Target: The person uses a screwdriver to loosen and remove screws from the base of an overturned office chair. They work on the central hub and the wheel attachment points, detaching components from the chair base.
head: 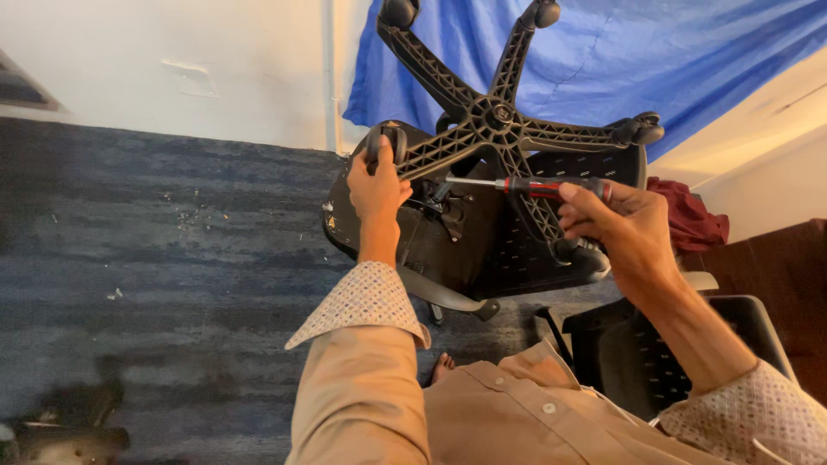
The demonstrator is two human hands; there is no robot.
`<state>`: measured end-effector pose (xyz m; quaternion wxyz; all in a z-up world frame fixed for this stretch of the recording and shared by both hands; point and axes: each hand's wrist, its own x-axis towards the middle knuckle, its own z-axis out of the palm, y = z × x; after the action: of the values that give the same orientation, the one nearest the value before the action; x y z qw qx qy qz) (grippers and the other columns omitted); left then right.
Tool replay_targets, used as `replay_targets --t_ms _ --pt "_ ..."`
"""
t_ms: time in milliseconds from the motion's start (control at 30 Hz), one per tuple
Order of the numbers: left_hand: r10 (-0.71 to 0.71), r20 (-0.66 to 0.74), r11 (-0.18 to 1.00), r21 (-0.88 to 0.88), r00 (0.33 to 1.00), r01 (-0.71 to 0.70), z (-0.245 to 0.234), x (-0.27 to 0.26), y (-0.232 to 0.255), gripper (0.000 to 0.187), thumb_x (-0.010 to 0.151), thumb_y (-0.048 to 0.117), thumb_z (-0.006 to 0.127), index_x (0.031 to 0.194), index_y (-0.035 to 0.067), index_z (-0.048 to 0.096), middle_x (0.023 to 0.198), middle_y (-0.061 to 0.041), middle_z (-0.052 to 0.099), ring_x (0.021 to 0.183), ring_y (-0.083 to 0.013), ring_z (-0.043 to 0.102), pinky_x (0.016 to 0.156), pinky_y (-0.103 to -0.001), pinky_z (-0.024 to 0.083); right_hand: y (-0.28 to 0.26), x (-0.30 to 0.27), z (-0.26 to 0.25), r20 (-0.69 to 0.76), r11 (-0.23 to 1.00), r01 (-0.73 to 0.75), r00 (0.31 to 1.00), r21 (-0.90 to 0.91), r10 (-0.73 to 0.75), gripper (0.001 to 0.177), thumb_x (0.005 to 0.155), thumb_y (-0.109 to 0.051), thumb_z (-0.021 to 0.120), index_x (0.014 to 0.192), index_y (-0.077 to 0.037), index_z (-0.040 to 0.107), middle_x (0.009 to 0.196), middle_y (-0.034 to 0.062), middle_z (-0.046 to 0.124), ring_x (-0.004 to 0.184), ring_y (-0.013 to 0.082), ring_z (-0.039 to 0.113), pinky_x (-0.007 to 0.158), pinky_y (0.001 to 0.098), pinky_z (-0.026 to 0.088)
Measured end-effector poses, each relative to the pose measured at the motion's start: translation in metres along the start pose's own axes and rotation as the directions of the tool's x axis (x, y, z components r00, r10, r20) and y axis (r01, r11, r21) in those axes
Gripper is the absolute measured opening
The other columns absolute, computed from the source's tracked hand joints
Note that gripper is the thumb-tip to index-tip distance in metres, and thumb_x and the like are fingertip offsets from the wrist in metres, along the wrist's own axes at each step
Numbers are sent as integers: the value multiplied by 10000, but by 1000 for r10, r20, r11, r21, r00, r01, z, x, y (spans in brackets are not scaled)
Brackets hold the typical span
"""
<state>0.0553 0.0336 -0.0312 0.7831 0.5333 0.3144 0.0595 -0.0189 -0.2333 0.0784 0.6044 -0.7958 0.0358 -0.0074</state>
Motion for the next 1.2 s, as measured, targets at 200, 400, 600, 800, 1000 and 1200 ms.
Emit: replay_targets --t_ms 200,400,600,800,1000,1200 --pt "145 -39 981 -128 989 -148 13 11 -33 868 881 504 630 1523 37 277 1307 -205 582 1014 -323 744 839 -405 649 43 42 -35 -41 981 -89 994 173 97 396 1046 -403 579 1149 -35 682 1045 41 694 990 136 671 871 346 560" --pt "228 -25 897 395 973 -200 66 -23 -117 912 926 511 649 1563 -27 280 1465 -297 486 1336 -431 509 1104 -484 400 100 72 -43 7 908 -289 954 303 301 441 1076 -510 443 1018 -100 593 871 13 593 906 203 623 911 456 589" --pt "-397 429 917 228 811 328 118 -94 -180 458 928 450 659 1221 99 637 1052 -90 708 910 -249 723 785 -456 646 144 71 -44 6 759 -476 848 444 529 424 1065 -545 438 990 -169 619 841 1 575 872 182 574 910 371 457" --pt "-448 505 875 76 737 479 92 -69 -184 452 960 411 646 1170 11 649 1008 -122 713 839 -259 724 744 -468 646 141 53 -26 111 722 -447 879 527 463 432 1088 -503 422 992 -133 622 848 -20 603 913 175 599 973 339 477" --pt "-481 467 858 76 742 508 32 -40 -129 415 914 396 699 1090 21 680 973 -114 729 842 -247 741 778 -501 661 143 48 -45 -173 985 -33 983 168 63 444 1126 -464 379 1015 -86 584 754 -3 514 695 141 561 686 343 561" --pt "-452 496 878 101 742 468 6 -30 -97 446 903 421 721 1028 -4 679 929 -116 715 799 -258 732 743 -504 673 169 43 -78 -102 785 279 912 -553 -397 396 1189 -328 383 1138 0 600 739 82 595 631 177 536 605 362 452"
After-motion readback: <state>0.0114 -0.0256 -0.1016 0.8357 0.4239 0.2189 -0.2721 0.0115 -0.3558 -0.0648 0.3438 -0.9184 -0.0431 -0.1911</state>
